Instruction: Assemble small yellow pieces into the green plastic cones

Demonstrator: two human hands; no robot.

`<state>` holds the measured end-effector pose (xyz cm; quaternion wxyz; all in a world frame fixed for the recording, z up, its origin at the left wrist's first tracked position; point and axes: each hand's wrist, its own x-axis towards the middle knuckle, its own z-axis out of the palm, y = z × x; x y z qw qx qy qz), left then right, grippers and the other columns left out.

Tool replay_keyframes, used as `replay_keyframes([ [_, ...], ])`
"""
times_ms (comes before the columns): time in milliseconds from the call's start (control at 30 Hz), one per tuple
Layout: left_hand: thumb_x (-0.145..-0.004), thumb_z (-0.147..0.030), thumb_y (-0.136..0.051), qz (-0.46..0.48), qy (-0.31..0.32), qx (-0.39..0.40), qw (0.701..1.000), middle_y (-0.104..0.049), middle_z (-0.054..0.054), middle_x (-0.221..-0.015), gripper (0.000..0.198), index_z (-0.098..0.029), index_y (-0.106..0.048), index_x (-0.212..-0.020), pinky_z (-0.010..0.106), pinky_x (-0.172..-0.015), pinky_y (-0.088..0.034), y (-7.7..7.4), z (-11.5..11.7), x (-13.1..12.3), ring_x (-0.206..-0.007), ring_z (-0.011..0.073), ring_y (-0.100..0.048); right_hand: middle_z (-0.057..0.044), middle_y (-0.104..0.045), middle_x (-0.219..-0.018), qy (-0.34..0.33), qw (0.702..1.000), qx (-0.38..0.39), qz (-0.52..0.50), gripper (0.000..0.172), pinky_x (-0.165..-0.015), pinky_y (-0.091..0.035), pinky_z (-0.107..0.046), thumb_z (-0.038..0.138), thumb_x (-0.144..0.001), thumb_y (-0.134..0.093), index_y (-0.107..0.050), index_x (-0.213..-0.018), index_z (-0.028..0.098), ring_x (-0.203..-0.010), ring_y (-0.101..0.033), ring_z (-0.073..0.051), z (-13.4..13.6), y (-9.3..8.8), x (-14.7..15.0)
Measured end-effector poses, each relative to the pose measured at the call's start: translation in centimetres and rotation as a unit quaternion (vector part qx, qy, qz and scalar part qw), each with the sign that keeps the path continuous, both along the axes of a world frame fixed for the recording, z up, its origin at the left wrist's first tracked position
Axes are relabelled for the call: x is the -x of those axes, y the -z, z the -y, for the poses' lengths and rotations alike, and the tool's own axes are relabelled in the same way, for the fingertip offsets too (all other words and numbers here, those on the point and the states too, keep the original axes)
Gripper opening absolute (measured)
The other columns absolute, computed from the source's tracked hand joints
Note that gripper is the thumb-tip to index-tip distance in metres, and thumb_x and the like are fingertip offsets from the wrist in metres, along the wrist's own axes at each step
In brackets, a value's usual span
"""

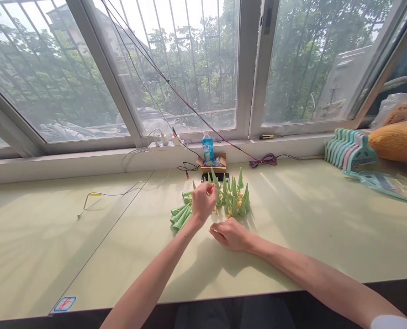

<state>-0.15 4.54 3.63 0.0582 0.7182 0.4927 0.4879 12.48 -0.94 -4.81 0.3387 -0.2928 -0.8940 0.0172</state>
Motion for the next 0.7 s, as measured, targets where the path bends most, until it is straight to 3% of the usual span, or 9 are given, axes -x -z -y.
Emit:
replay_keyframes([
  [300,-0.089,-0.029,-0.052,-0.054,-0.01,0.012,0.998,-0.057,0.001,-0.065,0.025,-0.018,-0.053,-0.067,0.026,-0.057,-0.034,1.8,-0.3,0.2,-0.055,0.0129,-0.047,0.005,-0.044,-0.051,0.0,1.0,-0.012,-0.002,0.027,-0.046,-0.023,-0.025,0.016,-0.094,-0.043,-0.051,-0.069,0.02,-0.043,-0.031,-0.008,0.1,-0.1,-0.2],
  [700,-0.091,-0.025,-0.051,-0.124,-0.021,-0.002,0.992,-0.055,0.003,-0.068,0.024,-0.017,-0.054,-0.069,0.024,-0.052,-0.028,2.5,0.2,-0.4,-0.053,0.0121,-0.045,0.006,-0.038,-0.05,0.002,1.0,0.0,-0.012,0.028,-0.048,-0.023,-0.024,0.017,-0.094,-0.041,-0.049,-0.068,0.019,-0.044,-0.025,-0.009,0.0,0.0,-0.3],
])
